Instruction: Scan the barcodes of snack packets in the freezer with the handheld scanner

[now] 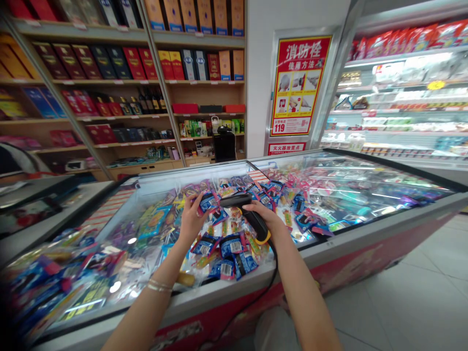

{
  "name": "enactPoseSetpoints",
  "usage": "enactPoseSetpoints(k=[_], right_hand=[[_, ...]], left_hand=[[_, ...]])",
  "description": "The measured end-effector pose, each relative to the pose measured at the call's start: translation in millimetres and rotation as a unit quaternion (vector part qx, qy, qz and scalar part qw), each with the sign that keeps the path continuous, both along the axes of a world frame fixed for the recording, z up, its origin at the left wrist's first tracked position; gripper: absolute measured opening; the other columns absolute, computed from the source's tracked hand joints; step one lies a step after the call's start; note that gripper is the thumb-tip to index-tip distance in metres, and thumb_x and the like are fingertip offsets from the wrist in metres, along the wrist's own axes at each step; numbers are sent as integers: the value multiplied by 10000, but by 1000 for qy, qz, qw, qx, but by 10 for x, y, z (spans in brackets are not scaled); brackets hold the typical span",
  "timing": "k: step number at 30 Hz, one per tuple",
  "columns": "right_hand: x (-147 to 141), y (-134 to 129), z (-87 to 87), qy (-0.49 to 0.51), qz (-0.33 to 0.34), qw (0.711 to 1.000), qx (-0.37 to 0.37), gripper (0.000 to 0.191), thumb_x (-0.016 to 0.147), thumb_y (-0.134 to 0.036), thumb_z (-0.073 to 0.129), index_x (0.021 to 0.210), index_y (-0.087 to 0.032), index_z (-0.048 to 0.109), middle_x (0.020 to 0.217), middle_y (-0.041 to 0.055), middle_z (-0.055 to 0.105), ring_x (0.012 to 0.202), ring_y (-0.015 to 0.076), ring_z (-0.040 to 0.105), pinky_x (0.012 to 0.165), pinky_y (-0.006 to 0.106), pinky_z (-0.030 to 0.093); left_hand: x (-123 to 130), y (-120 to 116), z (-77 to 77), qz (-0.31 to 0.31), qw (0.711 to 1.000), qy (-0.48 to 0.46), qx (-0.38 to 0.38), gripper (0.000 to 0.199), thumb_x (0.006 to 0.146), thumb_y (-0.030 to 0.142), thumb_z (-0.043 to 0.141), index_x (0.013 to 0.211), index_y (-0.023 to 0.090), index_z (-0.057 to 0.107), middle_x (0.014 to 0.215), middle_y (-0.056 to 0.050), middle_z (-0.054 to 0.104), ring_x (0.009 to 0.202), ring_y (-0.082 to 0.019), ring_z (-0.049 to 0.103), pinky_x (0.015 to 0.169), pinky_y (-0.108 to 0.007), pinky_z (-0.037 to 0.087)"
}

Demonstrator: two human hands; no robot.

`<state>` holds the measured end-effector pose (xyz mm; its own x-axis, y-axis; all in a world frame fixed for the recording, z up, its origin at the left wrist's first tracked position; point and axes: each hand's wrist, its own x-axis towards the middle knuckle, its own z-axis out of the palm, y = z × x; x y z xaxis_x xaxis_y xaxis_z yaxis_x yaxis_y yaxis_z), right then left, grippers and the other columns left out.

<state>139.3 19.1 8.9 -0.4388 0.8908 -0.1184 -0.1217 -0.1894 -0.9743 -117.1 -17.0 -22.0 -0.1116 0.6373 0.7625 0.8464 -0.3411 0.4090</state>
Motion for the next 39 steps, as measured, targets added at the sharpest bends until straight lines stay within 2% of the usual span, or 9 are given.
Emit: enactPoseSetpoints(k=[5, 10, 15, 22, 25, 29, 39], right_hand=[[1, 16, -10, -8, 4, 1000, 8, 250, 673, -306, 690, 868, -193, 584, 639, -2, 651, 447, 112, 558, 402, 206, 440], [8, 28, -36, 2, 12, 1000, 17, 281, 675, -324, 694, 900, -185, 599, 655, 2, 656, 455, 112, 561, 400, 207, 441], [9, 25, -37, 1, 16, 1000, 20, 304, 668, -341, 700, 905, -178, 602, 666, 6, 658, 470, 115, 567, 408, 208, 450], [3, 10, -24, -6, 8, 1000, 16, 274, 685, -331, 693, 901, -191, 597, 655, 0, 656, 464, 113, 562, 408, 205, 447], [-5, -12, 0, -19, 1, 1000, 14, 252, 678, -324, 700, 865, -197, 587, 640, -4, 653, 457, 110, 561, 406, 200, 447], [-12, -29, 21, -26, 4, 999, 18, 246, 677, -332, 706, 844, -200, 581, 620, -19, 642, 445, 104, 557, 396, 191, 443], [13, 27, -46, -28, 10, 999, 15, 284, 668, -341, 730, 874, -206, 589, 646, -19, 640, 495, 122, 584, 406, 206, 461]], left_hand=[[-29, 44, -39, -18, 1000, -16, 3, 560, 801, 287, 637, 1339, 239, 492, 1164, -101, 482, 1014, -210, 563, 922, -388, 489], [12, 1, 14, -58, 997, -37, -32, 461, 863, 343, 569, 1318, 288, 524, 1036, -62, 498, 937, -177, 568, 877, -353, 506], [37, -26, 45, -73, 995, -36, -51, 297, 886, 342, 535, 1153, 280, 649, 1077, -70, 491, 984, -183, 563, 921, -362, 483], [23, -4, 15, -84, 993, -54, -62, 258, 899, 312, 502, 1099, 271, 660, 1142, -85, 504, 1062, -203, 554, 934, -371, 469], [26, -14, 27, -85, 993, -65, -49, 213, 879, 266, 527, 1044, 247, 659, 1129, -85, 513, 1115, -220, 534, 957, -384, 452], [25, -21, 41, -83, 993, -75, -28, 163, 838, 210, 570, 990, 225, 627, 1084, -74, 515, 1091, -214, 539, 962, -382, 447], [26, 3, 36, -68, 991, -106, -38, 189, 737, 134, 632, 910, 208, 616, 1049, -61, 523, 1081, -227, 558, 962, -404, 441]])
